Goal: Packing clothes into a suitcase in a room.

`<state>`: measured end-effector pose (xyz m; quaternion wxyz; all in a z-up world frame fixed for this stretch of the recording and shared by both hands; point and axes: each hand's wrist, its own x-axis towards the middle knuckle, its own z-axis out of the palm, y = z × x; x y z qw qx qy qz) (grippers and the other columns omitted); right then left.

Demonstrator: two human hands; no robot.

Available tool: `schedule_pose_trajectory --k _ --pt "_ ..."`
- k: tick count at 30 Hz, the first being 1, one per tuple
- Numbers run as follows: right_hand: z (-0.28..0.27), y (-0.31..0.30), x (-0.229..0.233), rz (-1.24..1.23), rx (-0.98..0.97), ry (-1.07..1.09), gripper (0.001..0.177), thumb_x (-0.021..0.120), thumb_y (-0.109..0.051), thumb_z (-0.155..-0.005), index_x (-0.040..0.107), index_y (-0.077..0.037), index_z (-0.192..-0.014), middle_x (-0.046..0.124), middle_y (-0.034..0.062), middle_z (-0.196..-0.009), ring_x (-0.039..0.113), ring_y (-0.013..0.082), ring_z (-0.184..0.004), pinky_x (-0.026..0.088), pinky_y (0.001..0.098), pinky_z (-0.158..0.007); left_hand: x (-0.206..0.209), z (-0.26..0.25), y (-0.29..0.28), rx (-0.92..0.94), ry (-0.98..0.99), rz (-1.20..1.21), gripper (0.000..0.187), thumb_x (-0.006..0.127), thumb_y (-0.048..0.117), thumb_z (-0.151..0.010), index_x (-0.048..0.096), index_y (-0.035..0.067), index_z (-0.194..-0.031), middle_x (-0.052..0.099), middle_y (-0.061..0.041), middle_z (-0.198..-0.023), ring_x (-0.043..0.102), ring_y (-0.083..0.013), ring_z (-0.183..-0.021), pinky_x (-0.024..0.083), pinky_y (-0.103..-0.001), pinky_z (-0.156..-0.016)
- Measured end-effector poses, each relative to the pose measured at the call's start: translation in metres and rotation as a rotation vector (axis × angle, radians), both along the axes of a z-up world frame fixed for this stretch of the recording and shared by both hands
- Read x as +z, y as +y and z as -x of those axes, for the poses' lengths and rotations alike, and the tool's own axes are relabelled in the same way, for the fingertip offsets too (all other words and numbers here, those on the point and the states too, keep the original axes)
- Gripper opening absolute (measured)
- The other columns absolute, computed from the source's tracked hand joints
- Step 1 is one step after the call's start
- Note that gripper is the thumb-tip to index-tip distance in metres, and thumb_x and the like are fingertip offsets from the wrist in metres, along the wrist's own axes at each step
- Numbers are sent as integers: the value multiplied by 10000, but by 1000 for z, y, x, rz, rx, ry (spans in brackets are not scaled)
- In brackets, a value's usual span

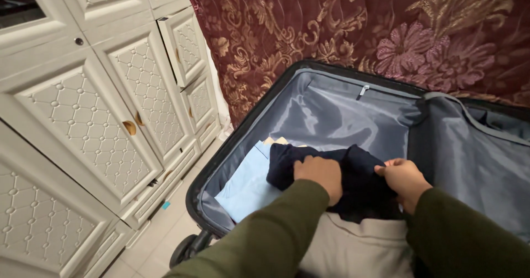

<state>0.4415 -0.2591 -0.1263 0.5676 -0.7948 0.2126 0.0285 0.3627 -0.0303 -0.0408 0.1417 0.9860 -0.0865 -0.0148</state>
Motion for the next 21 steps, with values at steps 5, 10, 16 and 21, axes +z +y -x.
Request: schedule_pose_trajectory --k 5,10,16,21 --pt "1 -9 -7 -39 -78 -23 222 741 -190 -908 611 -117 -1073 604 51 -911 552 206 -815 440 408 -663 -35 -67 17 -34 -9 267 391 734 314 -843 729 8 -1086 710 -247 -1144 679 -401 -1106 539 -465 -960" --pt "6 -14 -6 -250 -217 -114 221 719 -187 -914 600 -120 -1089 611 38 -936 573 197 -831 493 405 -727 -23 -75 39 201 -93 496 413 772 362 -819 694 62 -1091 716 -210 -1135 675 -393 -1109 546 -461 -962" --pt "29 2 19 -260 -59 76 297 778 -214 -857 687 -26 -1068 680 110 -986 628 276 -823 507 448 -713 5 -30 49 259 -429 245 225 805 185 -664 728 218 -874 647 -69 -1075 551 -335 -1156 427 -553 -935" --pt "32 17 27 483 -37 -79 550 931 -204 -737 613 -47 -1157 703 183 -1002 663 288 -895 543 446 -794 11 -29 57 338 -125 246 303 691 390 -870 719 130 -1022 743 -167 -1141 667 -377 -1143 468 -540 -1015"
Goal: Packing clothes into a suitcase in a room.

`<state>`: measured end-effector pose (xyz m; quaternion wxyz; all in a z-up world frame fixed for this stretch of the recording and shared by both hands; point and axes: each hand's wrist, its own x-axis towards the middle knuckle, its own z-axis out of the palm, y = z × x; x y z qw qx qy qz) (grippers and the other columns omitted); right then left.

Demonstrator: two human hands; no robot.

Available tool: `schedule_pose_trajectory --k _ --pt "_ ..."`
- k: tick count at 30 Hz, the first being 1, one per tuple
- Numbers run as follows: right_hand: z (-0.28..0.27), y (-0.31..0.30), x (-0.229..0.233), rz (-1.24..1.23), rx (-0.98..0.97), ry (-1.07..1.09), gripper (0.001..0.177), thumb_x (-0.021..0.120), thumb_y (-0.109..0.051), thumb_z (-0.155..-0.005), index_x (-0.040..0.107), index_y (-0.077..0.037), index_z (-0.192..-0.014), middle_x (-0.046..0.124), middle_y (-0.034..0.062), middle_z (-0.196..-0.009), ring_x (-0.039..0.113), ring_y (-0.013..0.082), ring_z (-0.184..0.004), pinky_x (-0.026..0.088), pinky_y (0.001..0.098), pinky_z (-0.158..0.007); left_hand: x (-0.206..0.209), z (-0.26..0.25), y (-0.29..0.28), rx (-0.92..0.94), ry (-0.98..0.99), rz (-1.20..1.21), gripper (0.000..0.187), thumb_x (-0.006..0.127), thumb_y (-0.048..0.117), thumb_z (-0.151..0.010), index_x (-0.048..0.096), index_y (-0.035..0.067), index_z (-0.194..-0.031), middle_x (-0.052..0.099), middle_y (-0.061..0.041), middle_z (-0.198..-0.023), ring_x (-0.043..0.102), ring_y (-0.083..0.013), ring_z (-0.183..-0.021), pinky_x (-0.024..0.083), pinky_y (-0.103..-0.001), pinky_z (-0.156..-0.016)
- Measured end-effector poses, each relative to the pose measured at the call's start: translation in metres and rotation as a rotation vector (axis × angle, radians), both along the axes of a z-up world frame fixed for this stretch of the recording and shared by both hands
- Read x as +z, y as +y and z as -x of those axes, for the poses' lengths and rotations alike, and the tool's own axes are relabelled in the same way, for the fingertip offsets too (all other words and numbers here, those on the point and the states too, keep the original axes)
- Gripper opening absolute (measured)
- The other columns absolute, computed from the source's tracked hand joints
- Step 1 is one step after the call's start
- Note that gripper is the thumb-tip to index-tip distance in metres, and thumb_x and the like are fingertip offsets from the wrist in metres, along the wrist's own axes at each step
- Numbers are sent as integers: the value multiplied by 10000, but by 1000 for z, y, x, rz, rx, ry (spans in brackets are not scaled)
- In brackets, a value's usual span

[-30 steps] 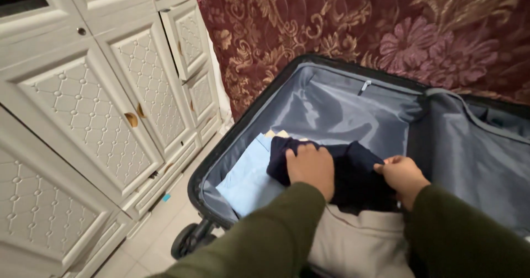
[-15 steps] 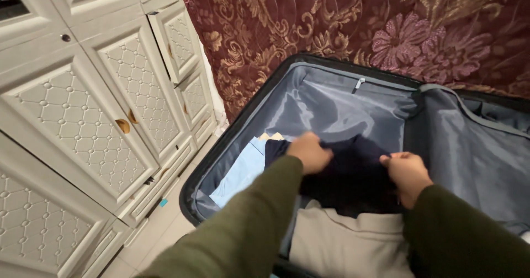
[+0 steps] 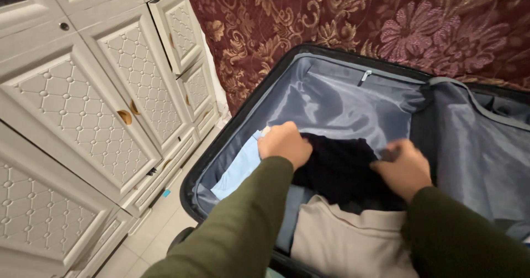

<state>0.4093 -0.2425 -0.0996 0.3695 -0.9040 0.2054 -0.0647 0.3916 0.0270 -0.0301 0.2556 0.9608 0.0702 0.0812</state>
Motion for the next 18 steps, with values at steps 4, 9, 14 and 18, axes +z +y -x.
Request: schedule_pose_trajectory --k 4,9,14,18 --pt "15 44 27 -39 463 -309 527 849 -192 -662 689 -94 -1154 740 117 -957 710 234 -867 573 386 -803 4 0 -3 -9 5 -101 350 713 353 -770 770 118 -1024 754 -163 -1159 675 -370 -1150 460 -535 -1006" --pt "10 66 -6 273 726 -222 210 772 -164 -814 785 -97 -1012 707 111 -939 685 255 -874 558 385 -807 42 31 -7 -248 368 -243 632 865 515 -681 719 111 -1144 697 -132 -1196 637 -331 -1170 297 -627 -1092" --pt "26 53 7 -90 610 -193 157 727 -172 -860 731 -38 -942 741 109 -827 680 235 -809 540 373 -752 16 38 -19 -249 235 -280 395 769 355 -718 778 138 -1047 755 -101 -1121 696 -311 -1103 343 -540 -1086" --pt "38 75 20 91 727 -157 270 808 -210 -764 705 -88 -983 718 94 -812 688 211 -729 546 345 -677 16 35 -16 -225 237 -297 374 720 349 -792 766 117 -1082 756 -140 -1124 706 -329 -1102 321 -527 -1133"
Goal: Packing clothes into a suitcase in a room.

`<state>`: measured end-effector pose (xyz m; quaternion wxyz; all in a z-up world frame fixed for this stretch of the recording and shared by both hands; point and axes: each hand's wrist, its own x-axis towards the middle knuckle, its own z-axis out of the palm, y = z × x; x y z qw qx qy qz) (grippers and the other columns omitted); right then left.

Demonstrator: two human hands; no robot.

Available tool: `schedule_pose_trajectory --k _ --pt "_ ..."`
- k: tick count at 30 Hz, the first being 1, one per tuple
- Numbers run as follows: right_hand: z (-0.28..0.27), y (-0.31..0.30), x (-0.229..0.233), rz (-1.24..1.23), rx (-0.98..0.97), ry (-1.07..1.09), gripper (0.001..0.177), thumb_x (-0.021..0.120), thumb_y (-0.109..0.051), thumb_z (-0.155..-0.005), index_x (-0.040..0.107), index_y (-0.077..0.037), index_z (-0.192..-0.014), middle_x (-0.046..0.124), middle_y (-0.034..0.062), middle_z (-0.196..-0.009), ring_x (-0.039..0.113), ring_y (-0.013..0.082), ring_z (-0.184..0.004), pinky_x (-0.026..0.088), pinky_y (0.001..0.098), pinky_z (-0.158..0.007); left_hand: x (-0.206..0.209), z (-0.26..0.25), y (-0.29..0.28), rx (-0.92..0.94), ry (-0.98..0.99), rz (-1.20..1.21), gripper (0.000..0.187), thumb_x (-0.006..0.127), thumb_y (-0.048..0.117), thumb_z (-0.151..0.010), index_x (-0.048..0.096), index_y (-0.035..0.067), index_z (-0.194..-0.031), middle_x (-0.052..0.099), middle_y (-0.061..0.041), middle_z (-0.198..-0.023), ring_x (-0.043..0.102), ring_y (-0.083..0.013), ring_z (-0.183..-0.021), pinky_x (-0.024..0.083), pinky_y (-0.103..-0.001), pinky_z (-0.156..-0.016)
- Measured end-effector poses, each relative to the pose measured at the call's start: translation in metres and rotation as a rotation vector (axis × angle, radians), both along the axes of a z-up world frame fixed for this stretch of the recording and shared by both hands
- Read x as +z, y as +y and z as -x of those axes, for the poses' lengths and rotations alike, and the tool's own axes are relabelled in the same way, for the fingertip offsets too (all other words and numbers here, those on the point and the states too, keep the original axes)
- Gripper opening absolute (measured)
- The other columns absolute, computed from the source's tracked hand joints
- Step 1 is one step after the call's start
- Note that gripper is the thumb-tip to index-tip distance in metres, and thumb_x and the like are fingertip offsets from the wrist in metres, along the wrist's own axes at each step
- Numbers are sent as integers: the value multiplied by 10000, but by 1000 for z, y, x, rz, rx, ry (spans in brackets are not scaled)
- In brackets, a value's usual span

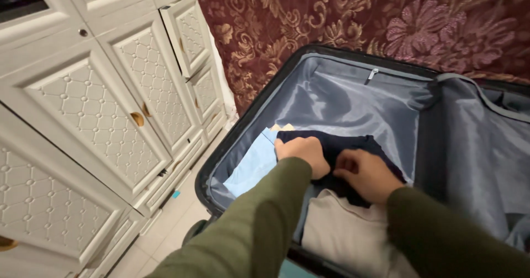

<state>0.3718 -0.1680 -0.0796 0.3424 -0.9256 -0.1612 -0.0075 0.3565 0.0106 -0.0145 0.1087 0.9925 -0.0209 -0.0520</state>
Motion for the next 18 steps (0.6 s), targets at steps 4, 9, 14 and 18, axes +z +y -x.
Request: schedule_pose_trajectory --k 4,9,14,18 --pt "-5 2 -26 -46 -128 50 177 757 -207 -862 733 -74 -977 723 133 -791 678 252 -718 536 385 -679 -7 -26 10 34 74 118 405 672 295 -807 757 117 -1161 736 -143 -1204 662 -341 -1183 323 -570 -1136" --pt "8 19 0 -92 -102 -61 370 824 -262 -763 672 -104 -1061 703 110 -748 685 265 -678 549 399 -650 25 -8 10 69 262 151 590 728 346 -779 662 143 -1329 644 -109 -1388 564 -295 -1348 275 -587 -1189" --pt "-4 16 -4 -49 -256 -121 285 774 -274 -808 718 -84 -1014 721 137 -789 702 289 -736 536 412 -677 13 -20 11 125 277 249 623 720 394 -810 629 126 -1364 606 -128 -1423 515 -336 -1384 159 -678 -1200" --pt "-13 -5 11 -278 -506 -253 263 740 -256 -852 677 -4 -895 697 190 -782 708 327 -766 538 424 -713 -18 -60 10 58 145 385 519 621 358 -926 661 16 -1314 597 -225 -1389 509 -422 -1361 132 -735 -1174"
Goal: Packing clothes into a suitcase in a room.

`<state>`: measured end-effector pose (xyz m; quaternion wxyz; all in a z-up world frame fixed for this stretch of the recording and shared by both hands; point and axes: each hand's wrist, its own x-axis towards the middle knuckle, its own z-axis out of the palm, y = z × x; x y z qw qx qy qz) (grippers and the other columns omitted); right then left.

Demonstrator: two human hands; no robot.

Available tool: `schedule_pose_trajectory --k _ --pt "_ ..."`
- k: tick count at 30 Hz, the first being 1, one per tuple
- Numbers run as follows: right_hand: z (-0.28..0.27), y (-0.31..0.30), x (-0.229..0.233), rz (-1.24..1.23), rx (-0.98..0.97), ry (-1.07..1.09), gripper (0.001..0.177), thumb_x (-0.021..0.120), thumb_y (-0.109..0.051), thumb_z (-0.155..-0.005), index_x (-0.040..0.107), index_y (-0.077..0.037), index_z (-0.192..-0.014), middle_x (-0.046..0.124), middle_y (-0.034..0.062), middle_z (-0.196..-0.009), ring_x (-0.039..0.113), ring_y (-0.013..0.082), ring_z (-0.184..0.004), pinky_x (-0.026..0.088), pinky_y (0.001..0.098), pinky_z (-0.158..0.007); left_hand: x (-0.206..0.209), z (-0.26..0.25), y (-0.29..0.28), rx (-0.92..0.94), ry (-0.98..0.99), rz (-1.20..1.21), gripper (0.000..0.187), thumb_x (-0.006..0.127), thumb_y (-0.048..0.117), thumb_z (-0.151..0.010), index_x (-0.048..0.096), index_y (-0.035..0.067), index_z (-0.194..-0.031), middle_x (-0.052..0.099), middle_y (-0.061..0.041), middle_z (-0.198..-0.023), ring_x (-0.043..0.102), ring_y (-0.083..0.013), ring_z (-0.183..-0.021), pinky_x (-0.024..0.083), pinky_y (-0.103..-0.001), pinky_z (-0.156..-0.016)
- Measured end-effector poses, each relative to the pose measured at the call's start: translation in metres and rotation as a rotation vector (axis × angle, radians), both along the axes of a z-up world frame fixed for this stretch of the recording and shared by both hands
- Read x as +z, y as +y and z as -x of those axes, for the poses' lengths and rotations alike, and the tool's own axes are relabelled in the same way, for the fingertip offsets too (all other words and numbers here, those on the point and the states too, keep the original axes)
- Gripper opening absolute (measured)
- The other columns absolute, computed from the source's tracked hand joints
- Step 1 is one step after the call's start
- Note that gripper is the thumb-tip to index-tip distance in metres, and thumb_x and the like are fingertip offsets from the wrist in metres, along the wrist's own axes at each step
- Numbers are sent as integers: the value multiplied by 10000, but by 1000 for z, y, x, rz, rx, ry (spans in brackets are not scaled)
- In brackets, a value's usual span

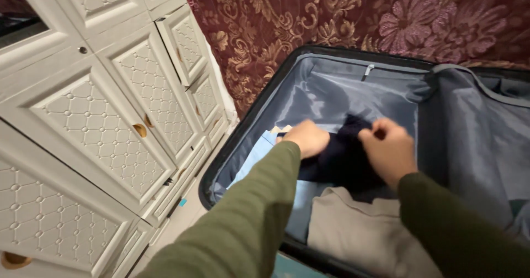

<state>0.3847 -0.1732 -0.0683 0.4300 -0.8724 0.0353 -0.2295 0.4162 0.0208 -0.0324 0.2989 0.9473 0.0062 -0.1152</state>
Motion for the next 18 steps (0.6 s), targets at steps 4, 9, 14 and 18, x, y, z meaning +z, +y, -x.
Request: schedule_pose_trajectory --k 4,9,14,18 --pt "18 0 38 8 -55 -198 226 706 -220 -871 659 -10 -939 713 174 -857 723 295 -808 544 418 -744 -12 -23 -12 10 -455 317 452 588 407 -969 713 -7 -1101 735 -263 -1102 669 -424 -1108 534 -514 -992" --pt "31 36 49 81 344 -330 267 670 -134 -882 646 -28 -1125 726 187 -1053 718 299 -966 535 380 -837 1 -11 -4 365 -349 578 518 431 417 -1050 594 -74 -1073 744 -261 -711 664 -294 -436 546 -397 -531" --pt "33 49 35 95 467 -123 245 701 -126 -860 617 -20 -1064 726 186 -1090 690 312 -1033 527 369 -873 -16 -29 21 400 -68 947 635 827 433 -846 676 -128 -1101 670 -110 -729 559 -188 -511 439 -408 -516" --pt "8 27 1 -89 620 -182 228 700 -99 -836 741 -84 -1060 725 152 -1294 708 307 -1158 541 362 -938 -20 -39 36 281 -134 701 453 865 118 -632 806 -77 -1037 795 -121 -843 761 -237 -742 604 -401 -672"
